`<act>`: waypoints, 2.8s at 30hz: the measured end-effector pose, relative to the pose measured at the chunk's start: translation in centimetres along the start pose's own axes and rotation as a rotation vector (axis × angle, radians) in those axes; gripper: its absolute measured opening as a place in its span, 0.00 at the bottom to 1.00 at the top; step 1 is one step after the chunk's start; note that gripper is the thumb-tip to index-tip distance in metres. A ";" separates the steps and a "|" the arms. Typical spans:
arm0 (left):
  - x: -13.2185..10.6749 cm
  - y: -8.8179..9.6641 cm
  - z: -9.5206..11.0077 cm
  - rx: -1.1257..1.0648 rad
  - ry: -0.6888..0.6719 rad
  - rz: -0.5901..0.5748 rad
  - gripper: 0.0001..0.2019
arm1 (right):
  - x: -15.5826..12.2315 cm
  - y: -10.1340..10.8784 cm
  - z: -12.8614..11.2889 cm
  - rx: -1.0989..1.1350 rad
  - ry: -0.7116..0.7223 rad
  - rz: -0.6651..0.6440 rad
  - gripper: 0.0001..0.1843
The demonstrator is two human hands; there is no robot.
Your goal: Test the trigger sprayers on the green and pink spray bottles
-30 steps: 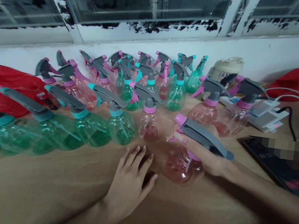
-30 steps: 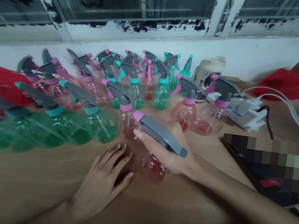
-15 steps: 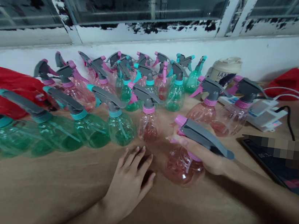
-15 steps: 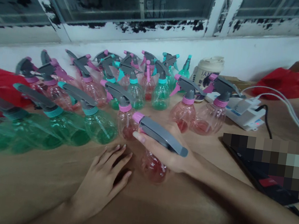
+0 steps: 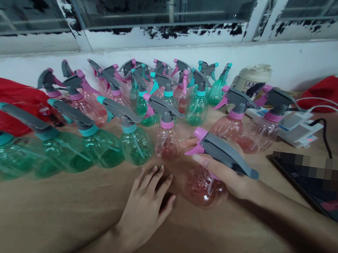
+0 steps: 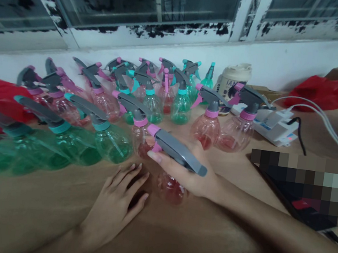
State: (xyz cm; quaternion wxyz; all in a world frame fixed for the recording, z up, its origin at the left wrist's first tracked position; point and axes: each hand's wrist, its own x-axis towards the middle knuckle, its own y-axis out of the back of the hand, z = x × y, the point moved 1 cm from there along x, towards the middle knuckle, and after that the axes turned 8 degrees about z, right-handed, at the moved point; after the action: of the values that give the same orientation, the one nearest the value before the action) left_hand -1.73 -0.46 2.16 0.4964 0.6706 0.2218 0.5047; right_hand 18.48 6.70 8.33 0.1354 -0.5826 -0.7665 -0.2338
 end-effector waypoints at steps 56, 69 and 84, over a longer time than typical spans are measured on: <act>-0.6 -1.0 0.1 0.038 -0.023 0.069 0.15 | -5.1 3.1 -0.9 -0.641 0.005 0.080 0.24; -0.7 -1.0 0.1 0.056 -0.034 0.057 0.16 | 0.8 3.8 1.5 -0.811 0.038 0.158 0.24; -0.6 -1.1 -0.3 0.070 -0.049 0.029 0.17 | 4.0 2.2 2.5 -0.895 0.030 0.222 0.28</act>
State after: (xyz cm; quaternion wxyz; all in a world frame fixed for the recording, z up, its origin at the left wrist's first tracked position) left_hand -2.05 -0.40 0.92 0.4704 0.7029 0.2176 0.4872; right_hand 19.63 11.84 8.54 -0.0941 -0.6587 -0.5212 -0.5344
